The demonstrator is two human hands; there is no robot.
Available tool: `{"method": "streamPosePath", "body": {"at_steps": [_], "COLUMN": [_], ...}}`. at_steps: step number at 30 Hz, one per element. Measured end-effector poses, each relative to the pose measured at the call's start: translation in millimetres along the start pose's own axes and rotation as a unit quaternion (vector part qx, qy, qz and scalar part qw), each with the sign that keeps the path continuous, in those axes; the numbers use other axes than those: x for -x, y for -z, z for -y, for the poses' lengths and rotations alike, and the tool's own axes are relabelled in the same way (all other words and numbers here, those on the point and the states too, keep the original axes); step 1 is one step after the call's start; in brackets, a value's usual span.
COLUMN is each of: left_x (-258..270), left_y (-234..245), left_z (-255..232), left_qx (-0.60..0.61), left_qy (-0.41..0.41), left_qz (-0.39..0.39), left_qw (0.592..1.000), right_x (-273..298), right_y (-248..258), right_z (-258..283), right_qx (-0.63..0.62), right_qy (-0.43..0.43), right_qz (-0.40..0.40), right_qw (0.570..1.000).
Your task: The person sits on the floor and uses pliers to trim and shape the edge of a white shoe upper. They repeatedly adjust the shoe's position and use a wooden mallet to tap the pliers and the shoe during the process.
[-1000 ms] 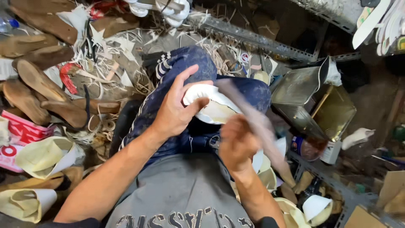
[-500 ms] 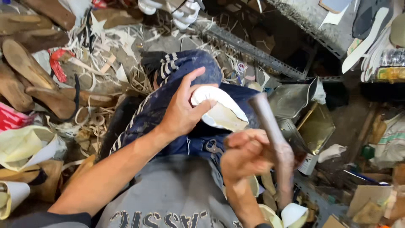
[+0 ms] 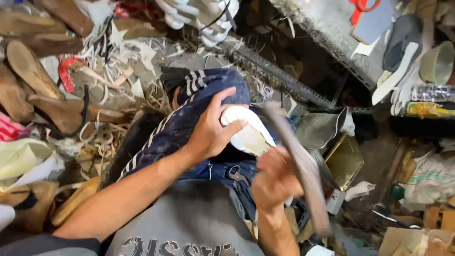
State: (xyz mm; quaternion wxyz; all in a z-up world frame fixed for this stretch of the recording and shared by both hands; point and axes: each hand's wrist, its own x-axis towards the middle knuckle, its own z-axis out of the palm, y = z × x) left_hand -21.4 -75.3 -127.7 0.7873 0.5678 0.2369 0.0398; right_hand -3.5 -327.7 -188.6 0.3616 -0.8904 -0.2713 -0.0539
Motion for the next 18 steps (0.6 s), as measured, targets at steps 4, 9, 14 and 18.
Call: {"method": "streamPosePath", "body": {"at_steps": [4,9,14,18], "left_x": [-6,0,-7,-4], "left_y": [2,7,5,4], "left_z": [8,-8,11,-1], "left_qx": [0.039,-0.003,-0.022,0.014], "left_qy": [-0.023,0.007,-0.027,-0.057], "left_qz": [0.025,0.012,0.006,0.028], "left_qw": [0.999,1.000,0.999,0.998], "right_x": [-32,-101,-131,-107], "right_y": [1,15,24,42], "right_z": [33,154,148,119], "right_qx": [0.030,0.105,-0.123,-0.254], "right_qy": [0.019,0.073,-0.037,-0.185], "right_qz": [0.009,0.029,-0.056,-0.107], "right_qw": [0.999,0.991,0.990,0.943]}}
